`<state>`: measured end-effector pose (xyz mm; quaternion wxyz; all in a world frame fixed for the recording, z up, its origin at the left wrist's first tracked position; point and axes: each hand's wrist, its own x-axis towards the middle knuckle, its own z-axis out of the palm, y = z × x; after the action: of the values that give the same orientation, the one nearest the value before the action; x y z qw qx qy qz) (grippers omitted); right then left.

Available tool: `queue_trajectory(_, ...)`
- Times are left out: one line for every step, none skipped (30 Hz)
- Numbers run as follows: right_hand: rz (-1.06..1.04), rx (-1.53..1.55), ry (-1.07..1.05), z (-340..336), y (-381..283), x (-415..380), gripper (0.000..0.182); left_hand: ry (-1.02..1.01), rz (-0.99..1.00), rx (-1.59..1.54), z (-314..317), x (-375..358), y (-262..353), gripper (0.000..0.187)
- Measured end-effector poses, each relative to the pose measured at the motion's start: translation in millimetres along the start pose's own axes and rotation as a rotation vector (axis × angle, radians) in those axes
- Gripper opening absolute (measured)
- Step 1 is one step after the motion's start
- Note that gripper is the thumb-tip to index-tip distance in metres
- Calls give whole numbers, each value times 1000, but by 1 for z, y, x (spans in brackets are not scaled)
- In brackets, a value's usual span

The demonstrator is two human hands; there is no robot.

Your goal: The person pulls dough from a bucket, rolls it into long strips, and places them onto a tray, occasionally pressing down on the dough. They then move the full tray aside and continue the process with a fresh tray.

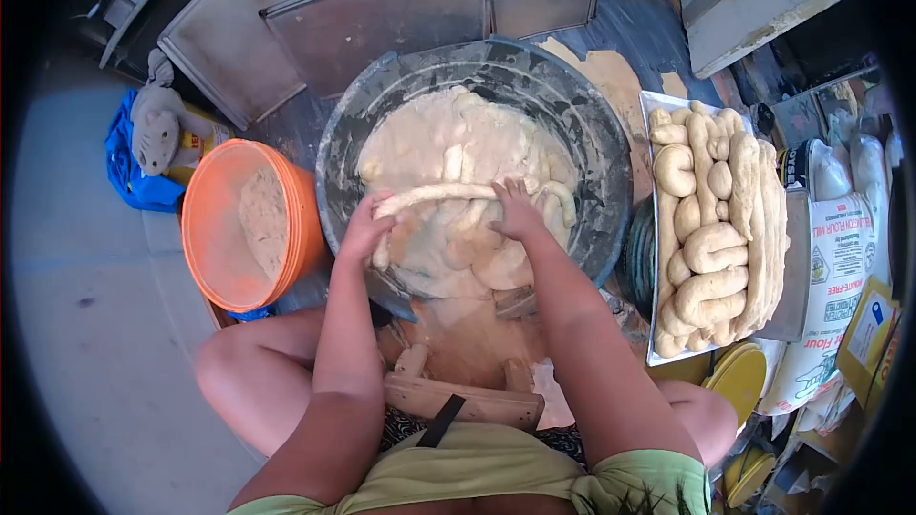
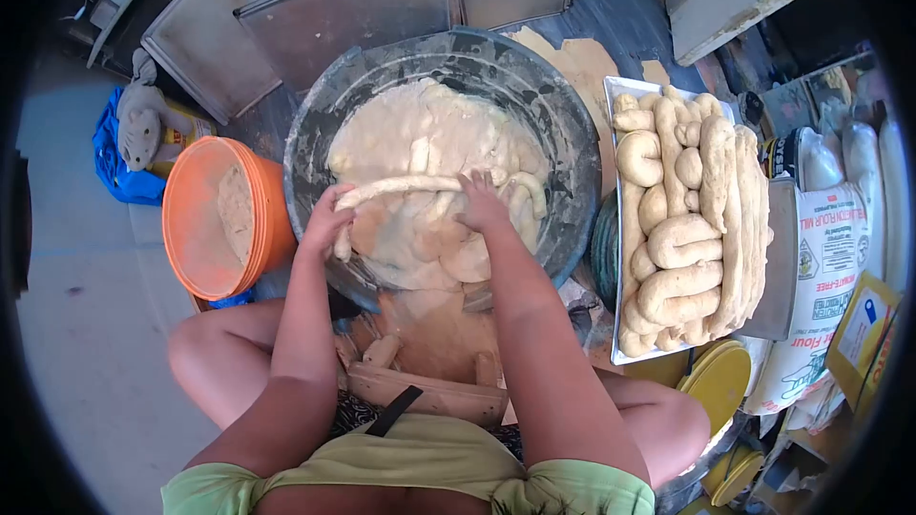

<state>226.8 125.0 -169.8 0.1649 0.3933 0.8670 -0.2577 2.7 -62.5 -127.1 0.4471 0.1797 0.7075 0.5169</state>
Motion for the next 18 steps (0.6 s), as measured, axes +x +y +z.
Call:
queue_trajectory(0,-22,55,11,6,-1,83,-32,-36,-8,-7,-5,0,48)
queue_trajectory(3,-15,54,34,7,-2,83,-35,-38,-1,-12,-8,-1,48)
queue_trajectory(11,-80,104,60,9,-3,85,-52,-226,-15,-14,-8,-2,48)
queue_trajectory(25,-150,154,63,4,-9,86,-74,-415,-30,-12,-7,-3,49)
queue_trajectory(44,-151,154,62,1,-11,86,-112,-428,57,-7,-5,-5,48)
queue_trajectory(89,-134,-155,32,-18,-28,88,-131,-430,57,4,-8,7,48)
queue_trajectory(130,-111,-460,9,-31,-39,89,-322,-366,234,19,-14,32,46)
queue_trajectory(139,-112,-454,1,-32,-47,89,-507,-292,409,29,-16,48,44)
queue_trajectory(-34,56,-71,-3,-35,-55,80,-687,-126,412,35,-7,40,42)
queue_trajectory(-207,221,315,-7,-38,-62,71,-690,-123,416,50,-14,63,42)
queue_trajectory(-205,222,321,-15,-45,-62,71,-772,36,406,66,-24,86,42)
queue_trajectory(-452,605,342,-24,-53,-59,63,-851,195,393,80,-41,120,41)
queue_trajectory(-702,987,356,-32,-55,-58,55,-752,206,281,85,-61,160,39)
queue_trajectory(-703,987,363,-33,-51,-58,55,-652,215,168,87,-80,195,37)
queue_trajectory(-508,862,286,-31,-45,-57,49,-545,335,27,82,-87,214,37)
queue_trajectory(-316,733,212,-31,-37,-58,44,-437,455,-115,73,-91,232,36)
queue_trajectory(-305,815,143,-32,-27,-63,37,-429,520,-300,64,-94,252,37)
queue_trajectory(-309,813,153,-30,-20,-69,37,-421,583,-484,56,-95,269,37)
